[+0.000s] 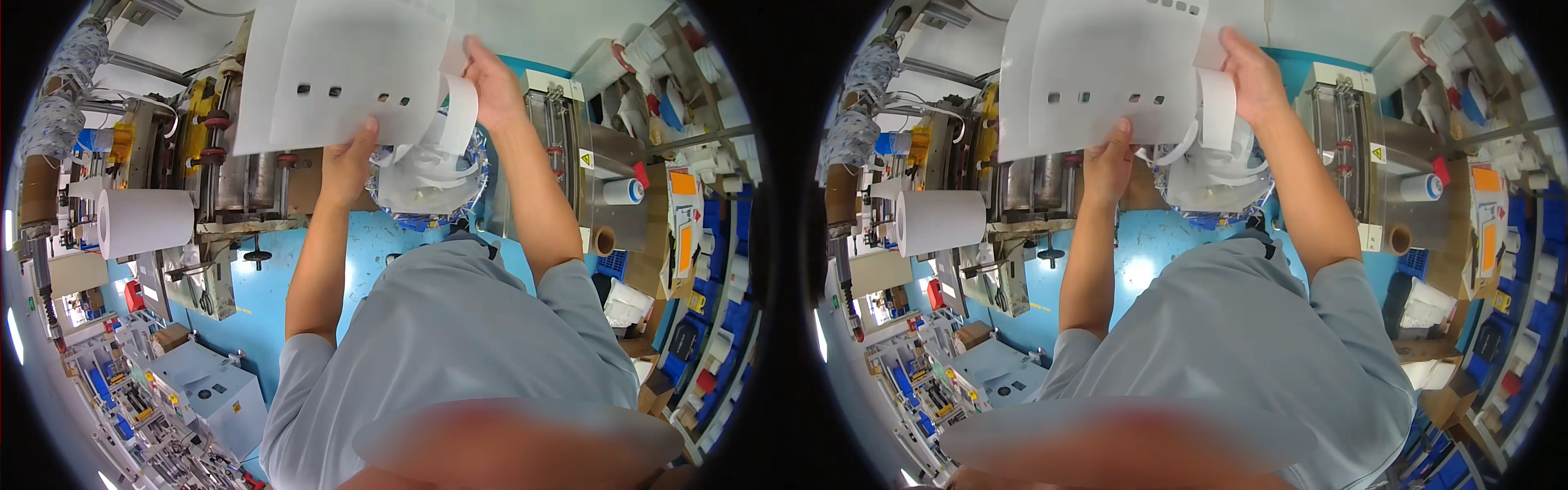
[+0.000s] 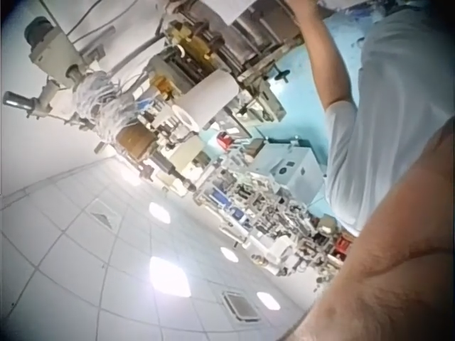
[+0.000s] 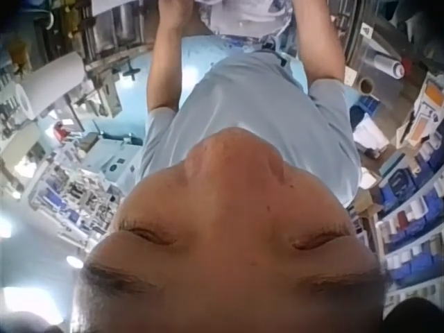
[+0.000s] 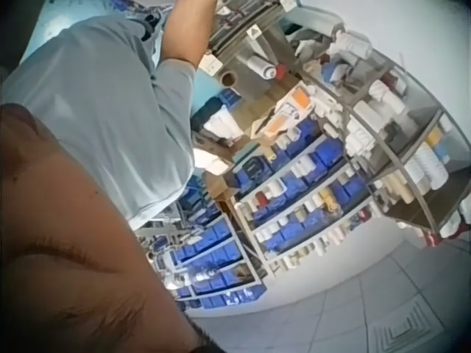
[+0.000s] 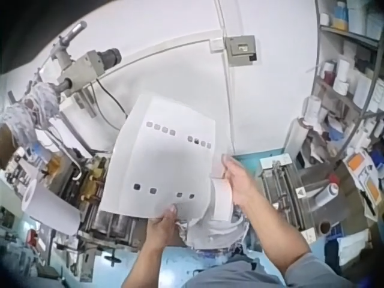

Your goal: Preparing and cutting adhesive labels or overlays on a production floor.

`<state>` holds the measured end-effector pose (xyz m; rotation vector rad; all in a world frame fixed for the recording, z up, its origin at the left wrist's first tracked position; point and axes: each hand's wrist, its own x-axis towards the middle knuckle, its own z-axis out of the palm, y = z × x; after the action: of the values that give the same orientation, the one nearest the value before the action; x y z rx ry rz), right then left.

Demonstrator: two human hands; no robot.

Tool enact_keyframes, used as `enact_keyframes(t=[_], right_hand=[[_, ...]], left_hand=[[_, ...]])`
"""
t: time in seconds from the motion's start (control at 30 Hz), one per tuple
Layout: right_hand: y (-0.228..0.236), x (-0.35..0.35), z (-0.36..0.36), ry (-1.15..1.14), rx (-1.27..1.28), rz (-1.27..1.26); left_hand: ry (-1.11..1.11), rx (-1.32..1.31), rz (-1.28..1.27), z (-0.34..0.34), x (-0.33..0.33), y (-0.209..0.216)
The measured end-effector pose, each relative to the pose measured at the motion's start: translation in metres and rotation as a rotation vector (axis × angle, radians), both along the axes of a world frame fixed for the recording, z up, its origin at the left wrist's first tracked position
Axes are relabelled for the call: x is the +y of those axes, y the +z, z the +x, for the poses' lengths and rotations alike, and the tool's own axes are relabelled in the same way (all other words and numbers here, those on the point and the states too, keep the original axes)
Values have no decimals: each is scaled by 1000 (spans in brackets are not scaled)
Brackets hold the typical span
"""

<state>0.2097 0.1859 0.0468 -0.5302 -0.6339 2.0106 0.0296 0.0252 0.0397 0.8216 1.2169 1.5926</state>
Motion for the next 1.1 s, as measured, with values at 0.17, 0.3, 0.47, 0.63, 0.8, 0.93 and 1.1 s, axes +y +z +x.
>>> enact_keyframes(t=[0.17,0.3,0.47,0.63,0.8,0.93,1.1], right_hand=[[-10,-29,12,-428,-323,375],[-3,-111,5,-241,-644,992],[-21,-133,-13,-167,-675,894],[-12,-122,-7,-361,-905,1092],[-14,-113,-1,-237,-868,1035],[-12,-106,11,-60,-745,724],[-11,-89,35,30,-468,540]], left_hand=[[161,155,89,7,4,19],[240,57,114,31,12,30],[201,-197,164,62,14,39],[8,-217,137,57,3,33],[1,-239,238,54,4,28],[51,-270,227,42,-1,30],[39,-302,284,19,-9,37]])
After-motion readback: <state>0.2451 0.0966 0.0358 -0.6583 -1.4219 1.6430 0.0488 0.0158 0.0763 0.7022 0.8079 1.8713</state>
